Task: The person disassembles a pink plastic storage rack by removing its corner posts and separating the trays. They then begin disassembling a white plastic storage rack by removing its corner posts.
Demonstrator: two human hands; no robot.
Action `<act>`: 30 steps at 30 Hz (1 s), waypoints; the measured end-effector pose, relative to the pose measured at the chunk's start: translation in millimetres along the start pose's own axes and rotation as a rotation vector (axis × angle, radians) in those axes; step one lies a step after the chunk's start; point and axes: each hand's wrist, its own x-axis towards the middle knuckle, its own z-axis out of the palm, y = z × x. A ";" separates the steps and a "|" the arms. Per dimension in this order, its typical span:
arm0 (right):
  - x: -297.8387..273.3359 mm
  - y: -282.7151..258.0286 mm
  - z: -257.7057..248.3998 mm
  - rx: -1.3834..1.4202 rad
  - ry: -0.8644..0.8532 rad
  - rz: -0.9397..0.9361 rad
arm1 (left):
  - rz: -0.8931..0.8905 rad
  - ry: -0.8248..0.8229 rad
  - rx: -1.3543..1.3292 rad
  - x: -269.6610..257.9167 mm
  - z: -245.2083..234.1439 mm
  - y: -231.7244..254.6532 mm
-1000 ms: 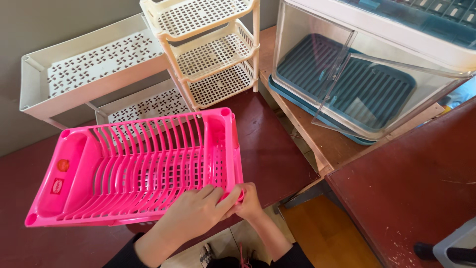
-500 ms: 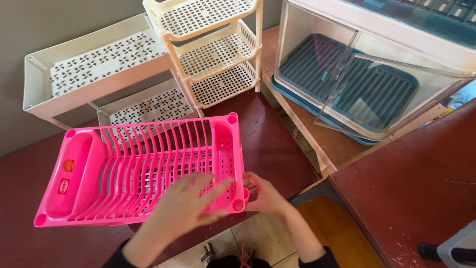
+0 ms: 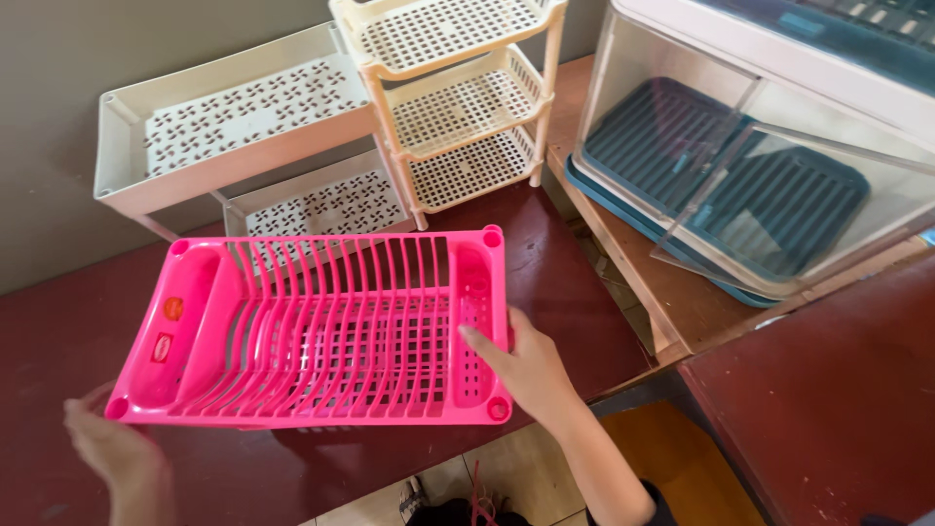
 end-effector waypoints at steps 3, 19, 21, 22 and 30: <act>26.2 0.5 12.2 0.073 -0.086 0.112 | -0.097 -0.140 -0.323 -2.7 -11.6 -48.2; 71.1 10.9 -7.9 0.453 0.067 0.291 | 0.159 -0.229 -0.390 -20.4 79.1 -32.6; 72.9 10.5 -16.0 0.455 0.084 0.312 | 0.179 -0.222 -0.388 -17.7 89.7 -41.2; 73.8 10.6 -20.0 0.453 0.089 0.321 | 0.207 -0.230 -0.358 -18.0 95.4 -46.2; 71.5 19.8 -35.2 0.429 0.106 0.201 | 0.006 -0.338 -0.519 -1.8 119.8 -56.7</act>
